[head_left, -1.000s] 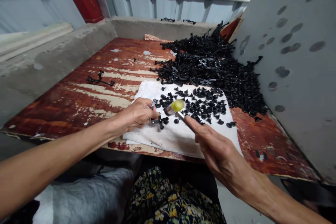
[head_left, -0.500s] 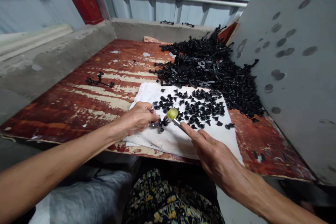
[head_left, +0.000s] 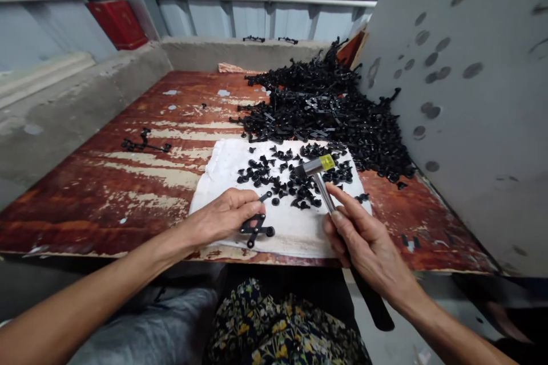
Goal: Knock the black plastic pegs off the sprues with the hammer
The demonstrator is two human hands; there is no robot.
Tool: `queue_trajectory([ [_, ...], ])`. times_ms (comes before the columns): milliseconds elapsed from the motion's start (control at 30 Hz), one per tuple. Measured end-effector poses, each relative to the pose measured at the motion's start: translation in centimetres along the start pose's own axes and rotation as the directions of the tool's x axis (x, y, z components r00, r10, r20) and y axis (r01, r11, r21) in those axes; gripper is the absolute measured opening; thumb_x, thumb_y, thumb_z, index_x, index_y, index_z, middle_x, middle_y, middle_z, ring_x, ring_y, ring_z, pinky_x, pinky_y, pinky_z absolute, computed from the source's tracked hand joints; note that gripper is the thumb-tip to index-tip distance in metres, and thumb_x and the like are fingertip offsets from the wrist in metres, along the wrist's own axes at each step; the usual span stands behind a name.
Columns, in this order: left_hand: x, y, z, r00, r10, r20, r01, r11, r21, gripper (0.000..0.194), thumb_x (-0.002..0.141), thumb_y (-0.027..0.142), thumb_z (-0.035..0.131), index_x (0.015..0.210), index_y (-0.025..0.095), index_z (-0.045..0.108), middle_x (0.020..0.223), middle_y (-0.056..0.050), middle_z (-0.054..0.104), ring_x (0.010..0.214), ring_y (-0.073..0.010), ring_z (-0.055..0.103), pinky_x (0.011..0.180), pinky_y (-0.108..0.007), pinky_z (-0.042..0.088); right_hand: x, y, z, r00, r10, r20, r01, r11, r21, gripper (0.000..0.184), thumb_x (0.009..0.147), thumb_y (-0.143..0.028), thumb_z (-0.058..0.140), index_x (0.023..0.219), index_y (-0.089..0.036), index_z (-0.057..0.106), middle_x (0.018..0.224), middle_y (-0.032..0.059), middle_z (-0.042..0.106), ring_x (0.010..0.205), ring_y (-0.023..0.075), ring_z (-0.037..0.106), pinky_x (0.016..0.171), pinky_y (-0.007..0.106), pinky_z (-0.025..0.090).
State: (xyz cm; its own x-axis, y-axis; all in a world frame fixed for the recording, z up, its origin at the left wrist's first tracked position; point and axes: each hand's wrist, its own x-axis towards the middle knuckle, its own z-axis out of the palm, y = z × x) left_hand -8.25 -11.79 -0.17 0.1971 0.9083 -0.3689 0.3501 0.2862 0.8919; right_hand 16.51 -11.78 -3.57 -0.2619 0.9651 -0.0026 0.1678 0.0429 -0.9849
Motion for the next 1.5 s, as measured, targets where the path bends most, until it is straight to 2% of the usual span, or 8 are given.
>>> queue_trajectory([
  [100, 0.8, -0.7, 0.6, 0.996, 0.082, 0.021, -0.084, 0.989, 0.125, 0.031, 0.081, 0.039, 0.054, 0.061, 0.015, 0.057, 0.060, 0.001, 0.050, 0.055, -0.0087, 0.040, 0.048, -0.017, 0.028, 0.4, 0.5, -0.3, 0.998, 0.059, 0.008, -0.059, 0.998, 0.036, 0.049, 0.095, -0.039, 0.049, 0.143, -0.028, 0.045, 0.071, -0.0036, 0.049, 0.046, 0.0089, 0.038, 0.034, 0.019, 0.035],
  [233, 1.6, -1.1, 0.5, 0.996, 0.084, 0.024, -0.088, 0.976, 0.201, 0.034, 0.083, 0.043, 0.050, 0.062, 0.016, 0.057, 0.059, 0.002, 0.047, 0.054, -0.0091, 0.036, 0.047, -0.019, 0.025, 0.7, 0.5, -0.3, 0.995, 0.098, 0.032, -0.100, 0.992, 0.080, 0.051, 0.094, -0.040, 0.049, 0.144, -0.029, 0.043, 0.071, -0.0048, 0.048, 0.044, 0.0083, 0.037, 0.033, 0.018, 0.034],
  [433, 1.5, -0.9, 0.5, 0.996, 0.086, 0.039, -0.093, 0.962, 0.256, 0.039, 0.082, 0.048, 0.046, 0.063, 0.016, 0.055, 0.061, 0.002, 0.047, 0.054, -0.0090, 0.035, 0.047, -0.020, 0.024, 0.8, 0.2, -0.4, 0.995, 0.092, 0.038, -0.095, 0.992, 0.079, 0.051, 0.093, -0.038, 0.050, 0.143, -0.028, 0.045, 0.069, -0.0050, 0.048, 0.044, 0.0076, 0.038, 0.033, 0.018, 0.033],
  [667, 1.4, -1.0, 0.5, 0.996, 0.062, 0.071, -0.077, 0.969, 0.236, 0.039, 0.083, 0.049, 0.044, 0.064, 0.016, 0.054, 0.061, 0.003, 0.045, 0.052, -0.0080, 0.032, 0.046, -0.020, 0.022, 0.9, 0.2, -0.4, 0.994, 0.109, 0.029, -0.110, 0.993, 0.047, 0.051, 0.093, -0.036, 0.048, 0.143, -0.026, 0.045, 0.068, -0.0046, 0.047, 0.044, 0.0076, 0.038, 0.035, 0.018, 0.034],
  [900, 1.7, -1.1, 0.4, 0.995, 0.057, 0.084, -0.078, 0.962, 0.263, 0.040, 0.082, 0.049, 0.042, 0.065, 0.016, 0.054, 0.060, 0.002, 0.045, 0.056, -0.0097, 0.036, 0.050, -0.020, 0.026, 1.0, 0.2, -0.4, 0.992, 0.118, 0.037, -0.120, 0.991, 0.052, 0.052, 0.094, -0.035, 0.047, 0.145, -0.027, 0.043, 0.069, -0.0046, 0.047, 0.044, 0.0079, 0.039, 0.034, 0.018, 0.035],
  [1167, 1.6, -0.9, 0.6, 0.997, 0.047, 0.060, -0.061, 0.965, 0.254, 0.040, 0.080, 0.051, 0.045, 0.060, 0.017, 0.051, 0.058, 0.002, 0.043, 0.054, -0.0093, 0.034, 0.048, -0.021, 0.023, 0.8, 0.1, -0.4, 0.991, 0.128, 0.049, -0.131, 0.989, 0.064, 0.054, 0.093, -0.038, 0.050, 0.145, -0.027, 0.044, 0.069, -0.0042, 0.048, 0.044, 0.0076, 0.039, 0.034, 0.018, 0.035],
  [1400, 1.3, 0.2, 1.1, 0.996, -0.089, 0.029, 0.087, 0.993, 0.077, 0.040, 0.070, 0.057, 0.053, 0.062, 0.018, 0.050, 0.057, 0.004, 0.043, 0.048, -0.0066, 0.029, 0.043, -0.021, 0.017, 0.9, 0.3, -0.5, 0.991, 0.127, 0.046, -0.130, 0.989, 0.069, 0.051, 0.093, -0.036, 0.049, 0.144, -0.029, 0.045, 0.069, -0.0043, 0.049, 0.045, 0.0079, 0.039, 0.035, 0.018, 0.035],
  [1500, 1.2, 0.4, 1.2, 0.994, -0.110, 0.021, 0.109, 0.992, 0.063, 0.040, 0.068, 0.057, 0.055, 0.062, 0.017, 0.050, 0.057, 0.004, 0.043, 0.046, -0.0056, 0.027, 0.042, -0.020, 0.014, 0.9, 0.3, -0.5, 0.990, 0.132, 0.043, -0.135, 0.988, 0.076, 0.051, 0.093, -0.036, 0.050, 0.144, -0.029, 0.046, 0.069, -0.0044, 0.049, 0.044, 0.0079, 0.039, 0.034, 0.018, 0.035],
])
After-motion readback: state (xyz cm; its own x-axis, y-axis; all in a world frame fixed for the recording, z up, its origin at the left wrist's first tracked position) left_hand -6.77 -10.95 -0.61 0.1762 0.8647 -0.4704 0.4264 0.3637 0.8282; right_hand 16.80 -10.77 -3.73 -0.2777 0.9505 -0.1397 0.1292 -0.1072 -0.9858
